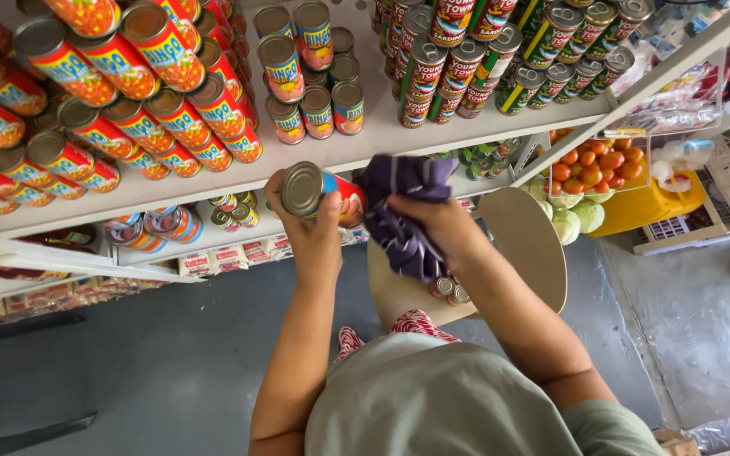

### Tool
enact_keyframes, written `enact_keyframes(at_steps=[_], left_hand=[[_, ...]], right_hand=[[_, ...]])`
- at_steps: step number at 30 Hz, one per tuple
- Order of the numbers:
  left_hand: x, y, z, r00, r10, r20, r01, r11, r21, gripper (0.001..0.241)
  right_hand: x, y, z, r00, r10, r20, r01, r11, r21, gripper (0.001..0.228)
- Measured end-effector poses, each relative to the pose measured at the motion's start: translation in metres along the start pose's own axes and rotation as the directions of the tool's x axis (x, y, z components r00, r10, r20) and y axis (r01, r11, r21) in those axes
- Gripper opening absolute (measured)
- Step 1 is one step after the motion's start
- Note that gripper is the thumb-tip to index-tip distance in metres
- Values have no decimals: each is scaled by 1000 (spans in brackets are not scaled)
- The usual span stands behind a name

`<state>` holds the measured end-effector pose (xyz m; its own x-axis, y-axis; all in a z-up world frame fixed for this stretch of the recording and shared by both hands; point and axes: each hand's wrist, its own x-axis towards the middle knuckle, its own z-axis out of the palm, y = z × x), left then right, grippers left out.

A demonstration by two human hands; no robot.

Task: The recorder is wiping individual canned goods with a purple cloth and organizing them on a store shelf.

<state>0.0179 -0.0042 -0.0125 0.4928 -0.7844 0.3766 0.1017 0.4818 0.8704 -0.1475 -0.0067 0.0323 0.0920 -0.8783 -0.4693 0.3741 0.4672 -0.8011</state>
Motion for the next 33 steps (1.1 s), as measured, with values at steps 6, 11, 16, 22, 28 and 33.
enact_keyframes(at_steps=[6, 11, 16, 22, 28, 33], left_hand=[[7, 28, 19, 995, 59, 83, -55, 997, -48, 71], [19, -23, -4, 800, -600, -22, 528, 720, -450, 63], [-3, 3, 21, 671, -740, -51, 675, 638, -369, 71], [-8, -1, 20, 823, -559, -106, 547, 828, -123, 55], [28, -25, 17, 919, -372, -129, 384, 919, 88, 49], [72, -32, 16, 973, -232, -14, 232, 969, 80, 53]], right_hand=[[-6, 25, -2, 1000, 14, 0, -14, 1000, 1, 55], [-7, 3, -25, 862, -489, -134, 418, 835, -359, 45], [-21, -6, 24, 471, -648, 598, 869, 224, -441, 49], [-1, 24, 33, 915, -386, 116, 385, 753, -534, 31], [42, -4, 23, 985, -123, 119, 170, 614, -770, 56], [88, -4, 20, 986, -105, 132, 161, 821, -547, 62]])
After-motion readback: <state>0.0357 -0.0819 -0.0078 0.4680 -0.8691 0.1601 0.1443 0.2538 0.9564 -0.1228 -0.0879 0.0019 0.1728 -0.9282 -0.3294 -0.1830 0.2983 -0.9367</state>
